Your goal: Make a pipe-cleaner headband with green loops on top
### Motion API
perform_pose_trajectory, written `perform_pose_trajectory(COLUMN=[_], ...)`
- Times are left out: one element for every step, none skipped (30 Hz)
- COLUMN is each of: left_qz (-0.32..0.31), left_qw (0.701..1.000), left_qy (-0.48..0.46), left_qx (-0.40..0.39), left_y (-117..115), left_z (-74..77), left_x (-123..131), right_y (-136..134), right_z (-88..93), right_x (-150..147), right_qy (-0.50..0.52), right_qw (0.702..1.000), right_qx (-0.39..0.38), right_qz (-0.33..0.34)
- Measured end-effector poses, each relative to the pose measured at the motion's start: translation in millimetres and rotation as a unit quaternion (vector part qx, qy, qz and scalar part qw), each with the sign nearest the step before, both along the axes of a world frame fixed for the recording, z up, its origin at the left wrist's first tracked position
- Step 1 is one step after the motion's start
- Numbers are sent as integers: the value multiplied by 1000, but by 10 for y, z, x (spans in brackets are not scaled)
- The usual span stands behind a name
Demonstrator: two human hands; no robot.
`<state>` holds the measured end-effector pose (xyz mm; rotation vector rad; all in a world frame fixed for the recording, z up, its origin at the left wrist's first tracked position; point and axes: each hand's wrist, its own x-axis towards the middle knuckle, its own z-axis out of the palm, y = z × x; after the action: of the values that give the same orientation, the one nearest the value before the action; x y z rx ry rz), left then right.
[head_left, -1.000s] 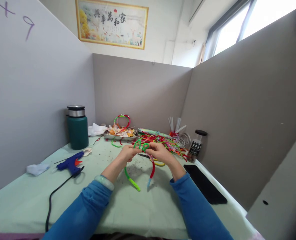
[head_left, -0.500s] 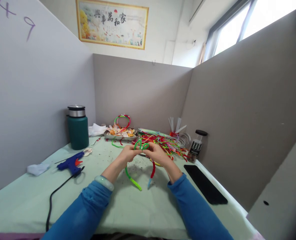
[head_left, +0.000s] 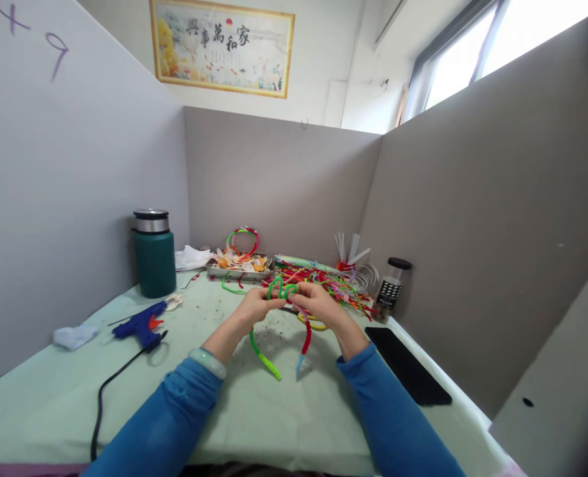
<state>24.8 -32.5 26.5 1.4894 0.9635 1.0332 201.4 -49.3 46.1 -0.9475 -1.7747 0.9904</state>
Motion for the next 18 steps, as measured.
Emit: perform_pose_trajectory(left_qz=[-1,-3,-4,-5,-5,-5,-3,-2,0,0,0,0,0,0,-1,-2,-1,1], left_qw=[1000,1000,1000,1000,1000,1000,999,999,999,999,999,999,999,999,999,999,999,999], left_qy=[2,6,10,16,23,30,37,43,47,50,51,50,49,46,43,41,39,39], left_qx=[-2,-4,-4,-3,-2,-1,-1,-1,-3,-4,-3,-3,-2,-2,-1,1,5,11], left_y=[-3,-5,-7,-8,-8,-8,-7,-4,1,6,13,19,25,28,29,27,22,16], left_z=[4,6,8,9,9,8,5,2,-3,-8,-13,-18,-22,-25,-26,-25,-23,-20], left_x=[-2,-4,-6,-8,-8,-7,-7,-6,-5,-5,-5,-5,-5,-2,2,9,17,26], right_y=[0,0,0,-1,-3,-5,-8,-13,-17,-21,-25,-26,-25,-22,-17,-10,-3,4], right_z=[4,8,13,18,24,32,39,47,54,60,63,64,61,54,45,33,20,8], right_x=[3,2,-1,-6,-12,-18,-25,-33,-42,-51,-62,-74,-88,-103,-120,-138,-156,-172], right_qy=[3,6,8,8,9,12,18,24,32,39,47,57,71,88,110,134,156,177], right_qw=[1000,1000,1000,1000,1000,999,999,998,997,997,996,995,994,992,989,984,978,971], right_qx=[2,3,5,9,16,25,33,39,42,41,36,27,14,-4,-27,-52,-79,-105], right_qz=[0,1,1,-1,-7,-17,-28,-39,-49,-57,-65,-72,-80,-88,-96,-103,-110,-121])
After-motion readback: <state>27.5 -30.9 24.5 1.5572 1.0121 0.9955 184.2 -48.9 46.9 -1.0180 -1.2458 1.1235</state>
